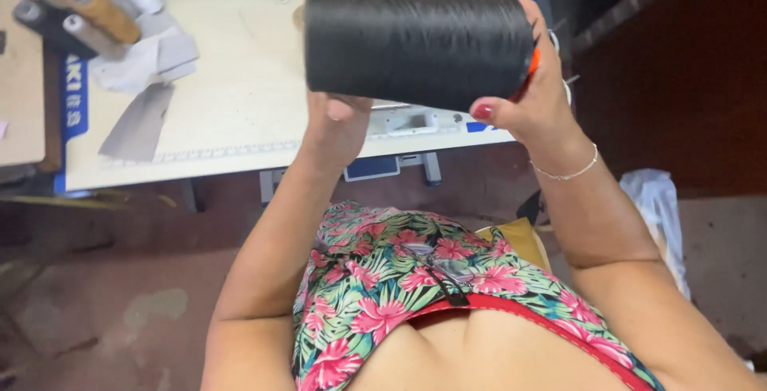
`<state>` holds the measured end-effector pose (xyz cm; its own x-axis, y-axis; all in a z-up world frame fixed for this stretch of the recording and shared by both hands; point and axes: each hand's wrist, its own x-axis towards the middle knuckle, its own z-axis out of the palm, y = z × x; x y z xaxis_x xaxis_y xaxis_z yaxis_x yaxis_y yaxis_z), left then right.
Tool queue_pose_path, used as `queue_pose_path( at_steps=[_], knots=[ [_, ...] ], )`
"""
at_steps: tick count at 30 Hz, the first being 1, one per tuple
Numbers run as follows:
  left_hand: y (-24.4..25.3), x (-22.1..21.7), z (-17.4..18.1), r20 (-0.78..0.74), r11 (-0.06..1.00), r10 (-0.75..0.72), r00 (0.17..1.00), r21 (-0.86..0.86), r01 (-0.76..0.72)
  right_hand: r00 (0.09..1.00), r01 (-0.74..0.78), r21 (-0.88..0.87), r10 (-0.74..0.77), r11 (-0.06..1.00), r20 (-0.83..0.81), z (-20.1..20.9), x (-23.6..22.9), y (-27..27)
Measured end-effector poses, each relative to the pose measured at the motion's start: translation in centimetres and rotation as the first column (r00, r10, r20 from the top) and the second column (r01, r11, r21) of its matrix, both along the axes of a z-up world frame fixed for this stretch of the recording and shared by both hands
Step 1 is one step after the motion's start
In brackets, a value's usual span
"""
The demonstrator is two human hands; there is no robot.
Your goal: The person handles several spools of thread, pulling ends and cutting them with small shears, then feeds the thread through various guides and tension disks on a blue industrial sewing machine.
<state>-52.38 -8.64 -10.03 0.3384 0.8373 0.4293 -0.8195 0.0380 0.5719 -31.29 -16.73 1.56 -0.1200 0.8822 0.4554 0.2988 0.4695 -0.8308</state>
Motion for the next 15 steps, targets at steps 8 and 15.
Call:
queue_pose_path(
  at_steps=[8, 15],
  knots=[
    [-6.3, -5.0, 2.0, -0.444, 0.406, 0.894, 0.067, 0.734, -0.544, 0.953, -0.202, -0.233, 0.136, 0.951, -0.272, -2.3, -5.4, 9.8],
    [-15.3, -10.8, 0.6, -0.147, 0.141, 0.989, -0.024, 0.975, -0.172, 0.919, -0.265, -0.388, 0.110, 0.883, -0.378, -3.2, -9.4, 12.4]
  ],
)
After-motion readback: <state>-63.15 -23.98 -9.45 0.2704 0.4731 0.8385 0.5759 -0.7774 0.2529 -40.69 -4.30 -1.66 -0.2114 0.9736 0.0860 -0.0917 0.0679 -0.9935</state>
